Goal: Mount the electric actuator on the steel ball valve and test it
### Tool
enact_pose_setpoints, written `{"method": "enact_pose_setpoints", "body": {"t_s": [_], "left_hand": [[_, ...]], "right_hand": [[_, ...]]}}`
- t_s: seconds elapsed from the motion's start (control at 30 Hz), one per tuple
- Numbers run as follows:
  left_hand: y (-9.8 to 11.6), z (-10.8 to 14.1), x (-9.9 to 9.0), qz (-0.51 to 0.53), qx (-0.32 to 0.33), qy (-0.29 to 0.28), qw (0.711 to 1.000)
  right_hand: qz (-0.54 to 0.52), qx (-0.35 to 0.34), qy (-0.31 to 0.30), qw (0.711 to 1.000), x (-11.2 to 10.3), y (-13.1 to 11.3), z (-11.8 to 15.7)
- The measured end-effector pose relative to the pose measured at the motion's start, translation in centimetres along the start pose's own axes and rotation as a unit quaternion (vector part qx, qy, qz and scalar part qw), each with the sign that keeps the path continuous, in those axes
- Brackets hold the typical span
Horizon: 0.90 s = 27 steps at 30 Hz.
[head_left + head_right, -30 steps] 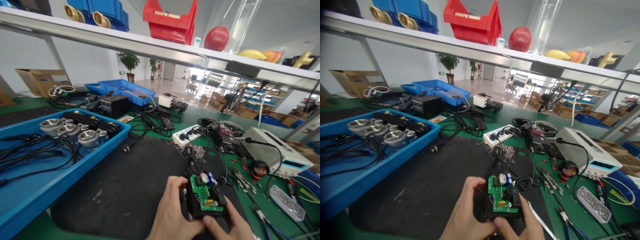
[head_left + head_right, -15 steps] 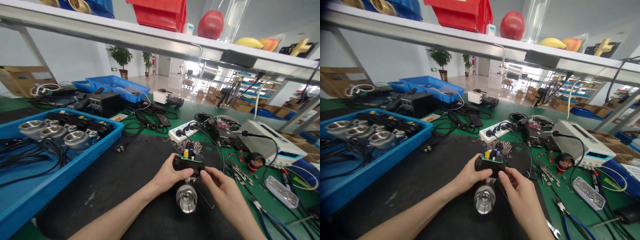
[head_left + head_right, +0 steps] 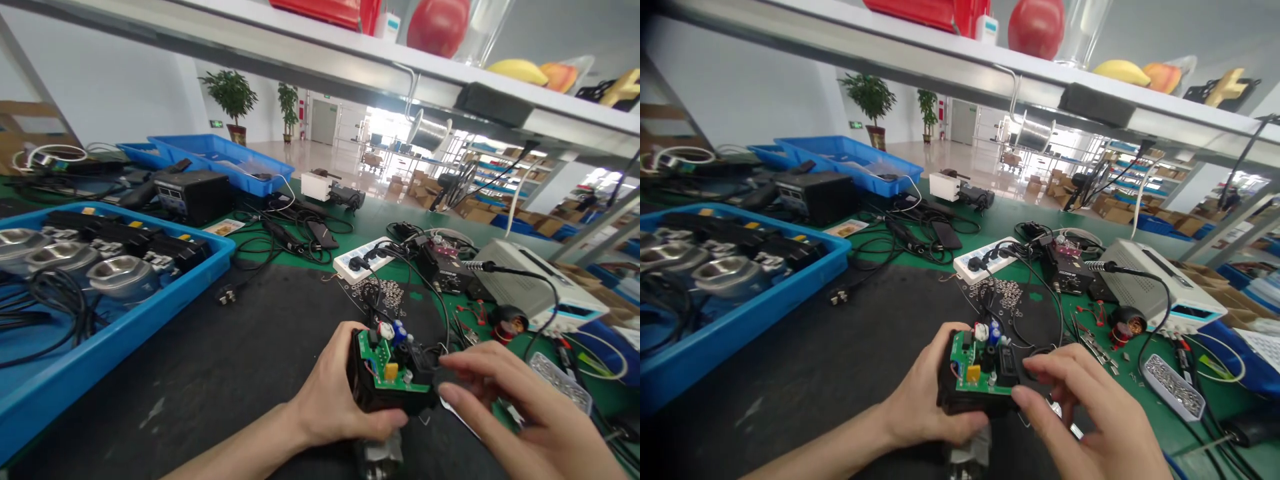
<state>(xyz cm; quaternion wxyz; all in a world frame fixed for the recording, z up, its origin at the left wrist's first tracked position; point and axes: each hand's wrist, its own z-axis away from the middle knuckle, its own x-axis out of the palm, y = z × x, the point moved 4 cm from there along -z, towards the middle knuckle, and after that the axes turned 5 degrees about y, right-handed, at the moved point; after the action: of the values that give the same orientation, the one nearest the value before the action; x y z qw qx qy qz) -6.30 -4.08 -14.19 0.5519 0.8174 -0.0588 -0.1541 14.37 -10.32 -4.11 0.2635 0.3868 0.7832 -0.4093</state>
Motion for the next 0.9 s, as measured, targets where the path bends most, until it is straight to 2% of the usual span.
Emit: {"method": "enact_pose_setpoints", "body": {"t_s": [0.1, 0.23, 0.47, 0.6, 0.73, 0.9], "left_hand": [[0.4, 0.5, 0.6, -0.048, 0.074, 0.015, 0.996], [0.6, 0.8, 1.3, -0.083, 0.153, 0.021, 0.984], [0.3, 0.8, 1.3, -0.086, 0.190, 0.018, 0.978], [0.2, 0.7, 1.2, -0.081, 0.192, 0.011, 0.978], [0.1, 0.7, 1.1, -0.078, 0.191, 0.006, 0.978], [-0.1, 1.0, 1.1, -0.072, 0.188, 0.011, 0.979]], "right_hand": [[0.050, -0.069, -0.045, 0.995, -0.3, -0.8, -0.3], [0.107, -0.118, -0.108, 0.981, 0.1, -1.0, -0.3], [0.146, -0.132, -0.151, 0.969, 0.4, -1.5, -1.0], [0.143, -0.117, -0.177, 0.967, 0.9, -1.5, -1.3], [0.125, -0.069, -0.215, 0.966, 1.6, -1.3, -1.4], [0.088, -0.008, -0.234, 0.968, 2.1, -1.1, -1.1]]}}
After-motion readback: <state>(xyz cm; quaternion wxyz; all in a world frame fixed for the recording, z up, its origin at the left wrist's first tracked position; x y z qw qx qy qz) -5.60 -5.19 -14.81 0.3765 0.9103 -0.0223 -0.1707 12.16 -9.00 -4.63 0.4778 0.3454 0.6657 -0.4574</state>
